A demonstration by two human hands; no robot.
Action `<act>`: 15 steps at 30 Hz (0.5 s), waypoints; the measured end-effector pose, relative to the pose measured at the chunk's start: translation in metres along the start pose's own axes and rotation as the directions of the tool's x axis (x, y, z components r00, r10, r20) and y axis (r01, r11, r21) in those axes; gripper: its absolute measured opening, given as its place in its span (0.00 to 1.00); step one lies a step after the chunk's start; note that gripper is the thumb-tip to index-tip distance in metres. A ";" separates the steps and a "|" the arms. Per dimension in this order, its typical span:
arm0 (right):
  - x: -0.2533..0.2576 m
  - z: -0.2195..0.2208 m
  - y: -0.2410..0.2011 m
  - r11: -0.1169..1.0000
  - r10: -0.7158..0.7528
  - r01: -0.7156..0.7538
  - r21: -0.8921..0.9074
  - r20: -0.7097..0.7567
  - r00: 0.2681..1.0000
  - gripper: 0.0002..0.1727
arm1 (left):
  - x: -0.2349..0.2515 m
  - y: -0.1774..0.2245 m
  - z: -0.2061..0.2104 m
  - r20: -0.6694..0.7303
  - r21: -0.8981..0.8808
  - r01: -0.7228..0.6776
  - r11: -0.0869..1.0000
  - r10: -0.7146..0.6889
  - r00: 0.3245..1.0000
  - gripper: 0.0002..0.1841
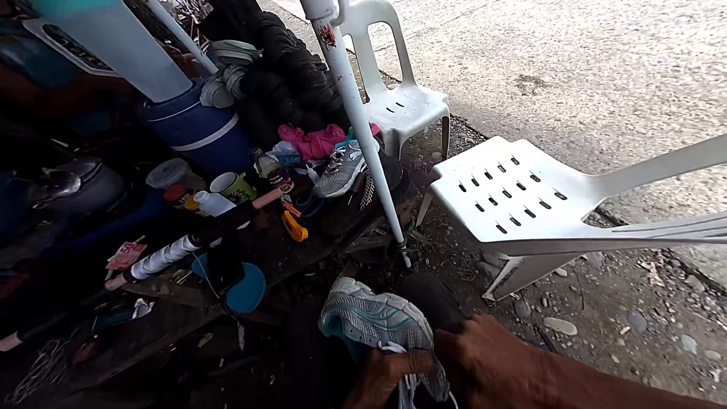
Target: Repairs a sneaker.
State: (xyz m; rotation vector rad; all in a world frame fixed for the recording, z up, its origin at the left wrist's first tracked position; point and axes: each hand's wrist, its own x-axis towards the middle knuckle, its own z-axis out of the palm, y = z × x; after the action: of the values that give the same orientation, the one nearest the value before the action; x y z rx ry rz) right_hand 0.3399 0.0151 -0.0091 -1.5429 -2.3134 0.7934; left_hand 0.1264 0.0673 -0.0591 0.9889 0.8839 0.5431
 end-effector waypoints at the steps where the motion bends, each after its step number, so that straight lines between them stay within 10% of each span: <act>1: 0.000 0.001 0.005 0.999 -0.033 0.033 0.000 -0.043 0.999 0.09 | 0.002 0.001 -0.001 0.014 0.003 -0.012 1.000 0.012 1.000 0.16; 10: -0.006 -0.035 0.036 0.981 -0.132 0.116 -0.157 -0.092 0.987 0.17 | -0.002 0.036 0.003 0.044 -0.090 0.028 0.996 -0.025 0.999 0.10; 15: -0.039 -0.026 -0.016 0.830 -0.026 0.336 0.446 -0.570 0.821 0.14 | 0.000 0.033 -0.012 0.069 -0.162 0.095 0.982 -0.084 0.994 0.17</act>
State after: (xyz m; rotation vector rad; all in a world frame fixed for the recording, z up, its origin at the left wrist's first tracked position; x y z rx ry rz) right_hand 0.3563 -0.0168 0.0248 -1.0786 -1.6079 0.7350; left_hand 0.1159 0.0881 -0.0331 0.8077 0.8104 0.4980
